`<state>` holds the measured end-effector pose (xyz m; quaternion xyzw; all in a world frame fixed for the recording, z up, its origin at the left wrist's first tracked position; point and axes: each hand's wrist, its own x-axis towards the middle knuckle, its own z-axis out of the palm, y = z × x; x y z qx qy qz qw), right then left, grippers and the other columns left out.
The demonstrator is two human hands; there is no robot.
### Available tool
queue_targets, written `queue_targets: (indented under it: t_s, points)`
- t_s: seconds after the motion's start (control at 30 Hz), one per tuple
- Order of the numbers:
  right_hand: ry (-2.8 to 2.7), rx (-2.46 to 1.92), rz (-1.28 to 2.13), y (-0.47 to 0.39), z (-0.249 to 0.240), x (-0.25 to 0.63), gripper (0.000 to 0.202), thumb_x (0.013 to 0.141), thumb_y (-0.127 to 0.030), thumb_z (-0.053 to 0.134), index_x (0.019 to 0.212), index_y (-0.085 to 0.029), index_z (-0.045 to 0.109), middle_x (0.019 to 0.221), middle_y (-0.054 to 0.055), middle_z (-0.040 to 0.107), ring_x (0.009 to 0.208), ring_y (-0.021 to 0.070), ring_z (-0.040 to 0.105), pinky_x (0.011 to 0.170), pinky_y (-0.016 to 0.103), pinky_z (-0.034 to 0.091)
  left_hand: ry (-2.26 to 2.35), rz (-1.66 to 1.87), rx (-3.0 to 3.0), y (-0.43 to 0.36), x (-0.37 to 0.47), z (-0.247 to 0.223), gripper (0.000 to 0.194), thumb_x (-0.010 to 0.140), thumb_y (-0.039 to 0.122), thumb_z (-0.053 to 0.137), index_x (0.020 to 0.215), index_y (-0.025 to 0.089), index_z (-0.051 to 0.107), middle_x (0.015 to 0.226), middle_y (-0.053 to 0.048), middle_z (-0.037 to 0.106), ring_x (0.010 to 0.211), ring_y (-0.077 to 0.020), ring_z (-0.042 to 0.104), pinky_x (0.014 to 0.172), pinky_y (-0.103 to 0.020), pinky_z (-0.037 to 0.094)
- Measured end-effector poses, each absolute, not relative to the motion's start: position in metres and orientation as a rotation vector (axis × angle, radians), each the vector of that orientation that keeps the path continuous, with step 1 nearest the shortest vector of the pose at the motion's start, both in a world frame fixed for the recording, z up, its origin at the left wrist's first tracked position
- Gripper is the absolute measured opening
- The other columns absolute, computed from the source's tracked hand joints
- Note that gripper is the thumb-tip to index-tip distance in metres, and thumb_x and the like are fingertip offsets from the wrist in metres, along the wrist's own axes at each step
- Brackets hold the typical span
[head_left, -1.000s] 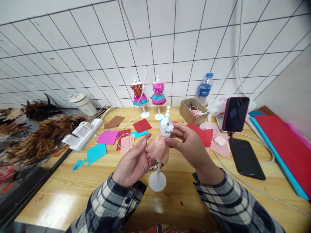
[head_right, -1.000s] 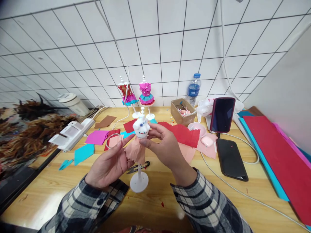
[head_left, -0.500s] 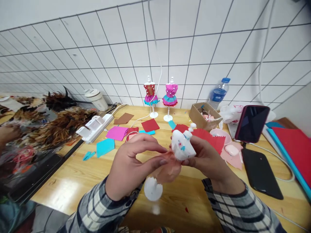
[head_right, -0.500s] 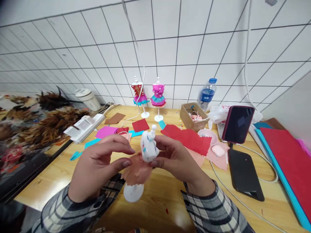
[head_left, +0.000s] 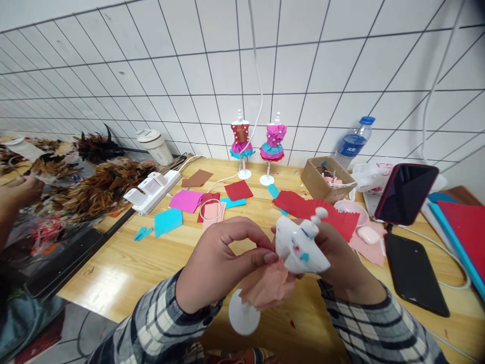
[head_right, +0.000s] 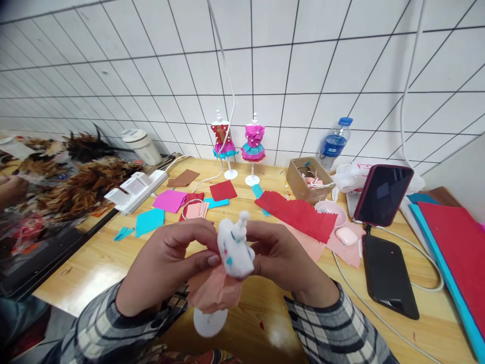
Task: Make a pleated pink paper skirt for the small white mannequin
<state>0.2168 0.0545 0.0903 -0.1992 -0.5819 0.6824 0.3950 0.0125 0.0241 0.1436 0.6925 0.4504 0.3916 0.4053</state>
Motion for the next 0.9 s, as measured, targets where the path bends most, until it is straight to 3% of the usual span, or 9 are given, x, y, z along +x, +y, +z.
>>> queue_targets:
  t_s: [0.17, 0.33, 0.57, 0.8, 0.9]
  points:
    - [-1.409, -0.471, 1.770, 0.064, 0.088, 0.217, 0.029, 0.071, -0.029, 0.086, 0.099, -0.031, 0.077, 0.087, -0.001, 0.073, 0.080, 0.0169, 0.070, 0.070, 0.027, 0.060, 1.049, 0.960, 1.589, 0.036, 0.008, 0.131, 0.014, 0.079, 0.032, 0.076, 0.079, 0.018, 0.071, 0.080, -0.002, 0.070, 0.077, -0.0157, 0.063, 0.072, -0.028, 0.050]
    - [-1.277, -0.443, 1.841, 0.070, 0.076, 0.220, 0.061, 0.066, -0.038, 0.089, 0.121, -0.030, 0.063, 0.095, 0.002, 0.072, 0.084, 0.0181, 0.070, 0.069, 0.029, 0.058, 0.946, 0.967, 1.385, 0.047, 0.000, 0.123, 0.028, 0.077, 0.040, 0.079, 0.095, 0.021, 0.072, 0.088, -0.002, 0.067, 0.077, -0.0132, 0.061, 0.067, -0.024, 0.050]
    - [-1.153, -0.417, 1.958, 0.071, 0.064, 0.210, 0.046, 0.063, -0.033, 0.092, 0.096, -0.023, 0.061, 0.080, -0.003, 0.066, 0.069, 0.0101, 0.063, 0.057, 0.018, 0.049, 0.865, 0.869, 1.332, 0.049, 0.011, 0.130, 0.029, 0.065, 0.034, 0.088, 0.084, 0.018, 0.074, 0.085, -0.001, 0.069, 0.079, -0.0140, 0.066, 0.070, -0.023, 0.055]
    - [-1.270, -0.625, 1.714, 0.068, 0.080, 0.209, 0.027, 0.084, -0.041, 0.073, 0.102, -0.021, 0.070, 0.098, 0.005, 0.074, 0.092, 0.0178, 0.069, 0.085, 0.034, 0.056, 0.967, 1.169, 1.363, 0.047, 0.016, 0.126, 0.027, 0.078, 0.028, 0.079, 0.102, 0.020, 0.071, 0.097, -0.004, 0.077, 0.089, -0.0171, 0.072, 0.085, -0.028, 0.058]
    - [-1.382, -0.681, 1.582, 0.061, 0.092, 0.209, 0.030, 0.084, -0.041, 0.073, 0.106, -0.021, 0.070, 0.101, 0.006, 0.074, 0.097, 0.0200, 0.069, 0.092, 0.038, 0.055, 0.996, 1.205, 1.367, 0.044, 0.019, 0.123, 0.031, 0.077, 0.028, 0.080, 0.105, 0.020, 0.070, 0.098, -0.005, 0.078, 0.090, -0.0202, 0.074, 0.087, -0.033, 0.059]
